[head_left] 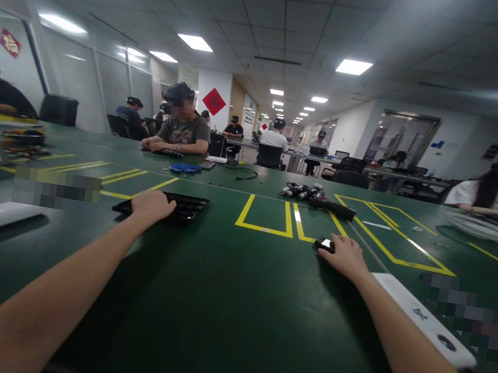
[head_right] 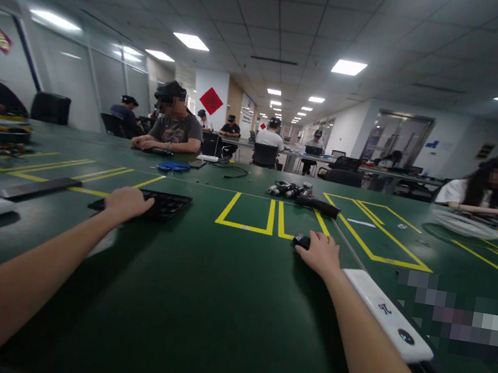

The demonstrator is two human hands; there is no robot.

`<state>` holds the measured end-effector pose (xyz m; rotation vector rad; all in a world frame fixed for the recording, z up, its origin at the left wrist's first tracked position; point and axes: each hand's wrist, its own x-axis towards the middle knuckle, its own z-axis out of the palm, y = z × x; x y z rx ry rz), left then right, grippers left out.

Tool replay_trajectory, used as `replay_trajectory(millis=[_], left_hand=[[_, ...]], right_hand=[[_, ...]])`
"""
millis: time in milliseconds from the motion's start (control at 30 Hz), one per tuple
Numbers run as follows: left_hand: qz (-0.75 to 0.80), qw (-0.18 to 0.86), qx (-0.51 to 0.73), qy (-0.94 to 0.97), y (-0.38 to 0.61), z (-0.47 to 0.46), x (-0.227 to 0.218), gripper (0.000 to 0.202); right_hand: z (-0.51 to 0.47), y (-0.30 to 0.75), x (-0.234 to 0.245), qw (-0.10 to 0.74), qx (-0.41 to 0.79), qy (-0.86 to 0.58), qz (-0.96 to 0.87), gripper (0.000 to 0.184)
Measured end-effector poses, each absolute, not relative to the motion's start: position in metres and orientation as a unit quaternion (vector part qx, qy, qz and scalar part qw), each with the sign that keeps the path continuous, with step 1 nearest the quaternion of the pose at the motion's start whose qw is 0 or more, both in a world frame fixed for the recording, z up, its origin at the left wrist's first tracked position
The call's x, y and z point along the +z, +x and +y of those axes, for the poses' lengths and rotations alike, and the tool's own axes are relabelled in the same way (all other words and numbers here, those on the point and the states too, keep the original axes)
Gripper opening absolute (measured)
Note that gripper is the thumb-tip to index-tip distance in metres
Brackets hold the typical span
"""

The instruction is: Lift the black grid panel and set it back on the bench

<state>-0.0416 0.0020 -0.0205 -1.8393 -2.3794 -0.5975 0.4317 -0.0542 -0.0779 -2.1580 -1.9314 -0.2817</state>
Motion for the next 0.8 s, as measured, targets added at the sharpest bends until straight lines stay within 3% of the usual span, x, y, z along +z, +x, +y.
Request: replay_trajectory(millis=[100, 267, 400, 533, 667, 800], left_hand=[[-0.713, 0.118, -0.175, -0.669, -0.008, -0.005, -0.021, 0.032], [-0.540, 0.037, -0.162, -0.825, 0.074, -0.033, -0.049, 0.030], [-0.499, 0.006, -0.136, -0.856, 0.100, -0.049, -0.065, 0.024], [-0.476, 0.052, -0.152, -0.865, 0.097, -0.056, -0.060, 0.024], [-0.397, 0.098, -0.189, -0.893, 0.110, -0.079, -0.050, 0.027], [-0.234, 0.032, -0.094, -0.967, 0.131, -0.112, -0.048, 0.026]], right_hand=[[-0.058, 0.417, -0.069, 0.155, -0.130, -0.723, -0.660, 0.063], [-0.085, 0.363, -0.061, 0.209, -0.052, -0.607, -0.765, 0.058], [-0.107, 0.326, -0.071, 0.191, 0.050, -0.517, -0.832, 0.061], [-0.113, 0.316, -0.079, 0.153, 0.099, -0.497, -0.848, 0.060], [-0.106, 0.326, -0.071, 0.170, 0.067, -0.487, -0.854, 0.056], [-0.087, 0.355, -0.062, 0.228, -0.057, -0.543, -0.806, 0.047]])
